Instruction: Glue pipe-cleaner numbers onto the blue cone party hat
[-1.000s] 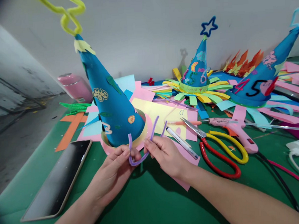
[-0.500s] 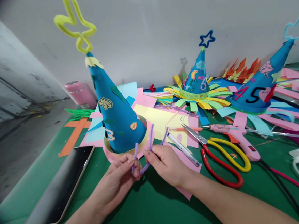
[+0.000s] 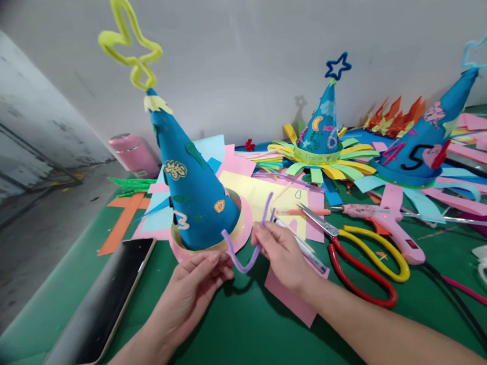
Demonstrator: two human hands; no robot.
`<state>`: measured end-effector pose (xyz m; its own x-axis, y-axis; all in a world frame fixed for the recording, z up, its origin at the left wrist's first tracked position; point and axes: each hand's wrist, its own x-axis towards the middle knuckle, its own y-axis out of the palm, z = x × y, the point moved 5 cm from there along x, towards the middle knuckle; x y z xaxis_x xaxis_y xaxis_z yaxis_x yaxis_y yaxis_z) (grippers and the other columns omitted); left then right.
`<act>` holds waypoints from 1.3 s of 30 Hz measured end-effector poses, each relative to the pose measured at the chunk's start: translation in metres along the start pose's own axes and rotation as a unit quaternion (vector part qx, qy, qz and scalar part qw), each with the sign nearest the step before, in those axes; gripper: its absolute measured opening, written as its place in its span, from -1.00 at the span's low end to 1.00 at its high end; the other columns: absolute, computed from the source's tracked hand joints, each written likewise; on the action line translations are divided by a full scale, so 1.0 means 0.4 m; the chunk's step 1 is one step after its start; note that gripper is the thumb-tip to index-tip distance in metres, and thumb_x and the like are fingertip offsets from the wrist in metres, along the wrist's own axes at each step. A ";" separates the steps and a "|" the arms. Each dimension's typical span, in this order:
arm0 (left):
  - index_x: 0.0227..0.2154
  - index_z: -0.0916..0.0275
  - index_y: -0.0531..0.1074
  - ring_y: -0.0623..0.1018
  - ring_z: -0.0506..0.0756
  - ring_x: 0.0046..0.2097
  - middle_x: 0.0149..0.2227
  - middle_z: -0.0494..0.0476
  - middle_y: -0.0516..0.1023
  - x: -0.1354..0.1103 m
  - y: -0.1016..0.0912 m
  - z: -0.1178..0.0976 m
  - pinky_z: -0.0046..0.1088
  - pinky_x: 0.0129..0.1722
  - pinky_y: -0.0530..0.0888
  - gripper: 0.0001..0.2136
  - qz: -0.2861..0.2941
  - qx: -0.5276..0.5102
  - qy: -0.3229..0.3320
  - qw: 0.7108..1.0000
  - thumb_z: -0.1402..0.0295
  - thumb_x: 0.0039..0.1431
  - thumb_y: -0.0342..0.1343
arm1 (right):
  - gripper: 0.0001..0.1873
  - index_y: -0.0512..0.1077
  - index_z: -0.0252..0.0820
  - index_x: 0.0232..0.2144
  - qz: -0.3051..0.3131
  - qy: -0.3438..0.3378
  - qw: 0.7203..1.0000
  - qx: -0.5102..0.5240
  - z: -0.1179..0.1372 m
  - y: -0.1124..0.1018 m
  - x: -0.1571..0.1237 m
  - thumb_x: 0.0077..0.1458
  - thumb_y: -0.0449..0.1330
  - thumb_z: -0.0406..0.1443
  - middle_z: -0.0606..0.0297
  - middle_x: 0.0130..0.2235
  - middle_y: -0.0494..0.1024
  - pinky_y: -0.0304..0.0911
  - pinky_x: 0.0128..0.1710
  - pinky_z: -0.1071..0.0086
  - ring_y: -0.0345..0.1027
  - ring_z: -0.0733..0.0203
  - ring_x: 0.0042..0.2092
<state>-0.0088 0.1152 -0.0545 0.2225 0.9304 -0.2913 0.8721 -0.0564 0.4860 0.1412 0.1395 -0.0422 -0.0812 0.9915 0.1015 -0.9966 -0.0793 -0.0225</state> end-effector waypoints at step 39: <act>-0.26 0.28 0.44 0.33 -0.03 -0.60 -0.60 0.03 0.43 -0.034 0.049 0.026 -0.54 -0.60 0.24 -0.74 -0.012 0.243 0.058 0.968 0.33 -0.07 0.14 | -0.73 0.13 -0.15 -0.58 -0.089 0.083 0.936 0.329 0.000 0.040 -0.009 0.09 -0.03 -0.17 0.47 -0.57 0.00 -0.03 -0.62 0.52 -0.09 0.40 -0.60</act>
<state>0.0099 0.0978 -0.0495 0.1742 0.9663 -0.1894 0.9847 -0.1721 0.0274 0.1254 0.1348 -0.0430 0.0365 0.9931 -0.1114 -0.7910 0.0968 0.6042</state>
